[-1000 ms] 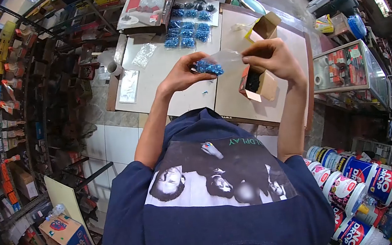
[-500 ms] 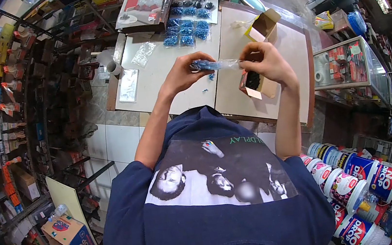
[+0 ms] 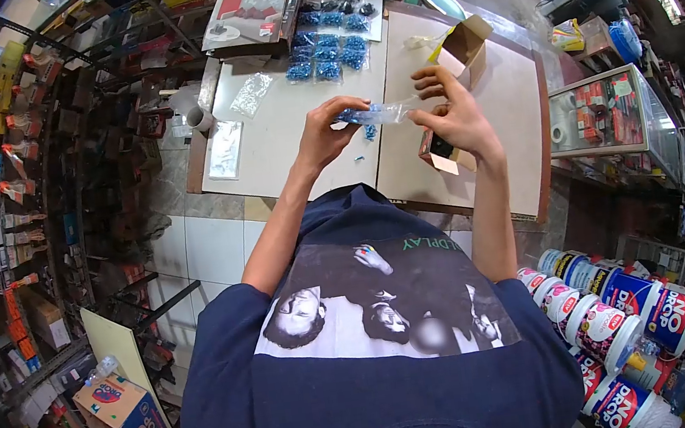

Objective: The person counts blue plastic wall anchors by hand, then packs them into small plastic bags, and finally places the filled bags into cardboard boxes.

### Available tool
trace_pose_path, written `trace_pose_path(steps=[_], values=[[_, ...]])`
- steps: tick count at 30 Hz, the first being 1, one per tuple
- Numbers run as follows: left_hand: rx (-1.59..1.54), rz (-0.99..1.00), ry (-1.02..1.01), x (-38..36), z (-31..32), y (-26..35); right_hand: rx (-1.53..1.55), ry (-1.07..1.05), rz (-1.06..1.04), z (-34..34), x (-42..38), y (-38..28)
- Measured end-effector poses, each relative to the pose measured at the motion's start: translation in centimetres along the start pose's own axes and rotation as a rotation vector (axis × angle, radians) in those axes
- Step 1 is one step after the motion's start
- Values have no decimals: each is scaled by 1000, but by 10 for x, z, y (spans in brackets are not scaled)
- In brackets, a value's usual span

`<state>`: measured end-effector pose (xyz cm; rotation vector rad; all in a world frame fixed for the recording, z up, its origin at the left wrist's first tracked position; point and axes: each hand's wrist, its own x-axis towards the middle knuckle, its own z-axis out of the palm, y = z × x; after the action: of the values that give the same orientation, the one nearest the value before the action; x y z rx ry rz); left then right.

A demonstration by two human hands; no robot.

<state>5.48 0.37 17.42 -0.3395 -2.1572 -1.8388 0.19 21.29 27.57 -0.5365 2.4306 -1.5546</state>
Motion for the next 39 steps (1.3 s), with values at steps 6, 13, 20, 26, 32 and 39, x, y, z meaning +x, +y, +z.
trace_pose_path(steps=[6,13,20,26,32,39], values=[[32,40,-104,2,-3,-2,-192,-376,-144,-14,9,-4],[-23,-207,-339,-5,-1,-10,-162,-515,-74,-28,9,-14],[-121,-320,-449,-7,3,-4,-181,-434,-305,-19,1,-19],[-181,-283,-588,-8,3,-20,-79,-655,-373,-4,2,-6],[-62,-372,-672,-10,7,-5,-182,-612,-252,-11,-3,-5],[-120,-391,-774,-8,18,1,-76,-526,-434,-5,-9,7]])
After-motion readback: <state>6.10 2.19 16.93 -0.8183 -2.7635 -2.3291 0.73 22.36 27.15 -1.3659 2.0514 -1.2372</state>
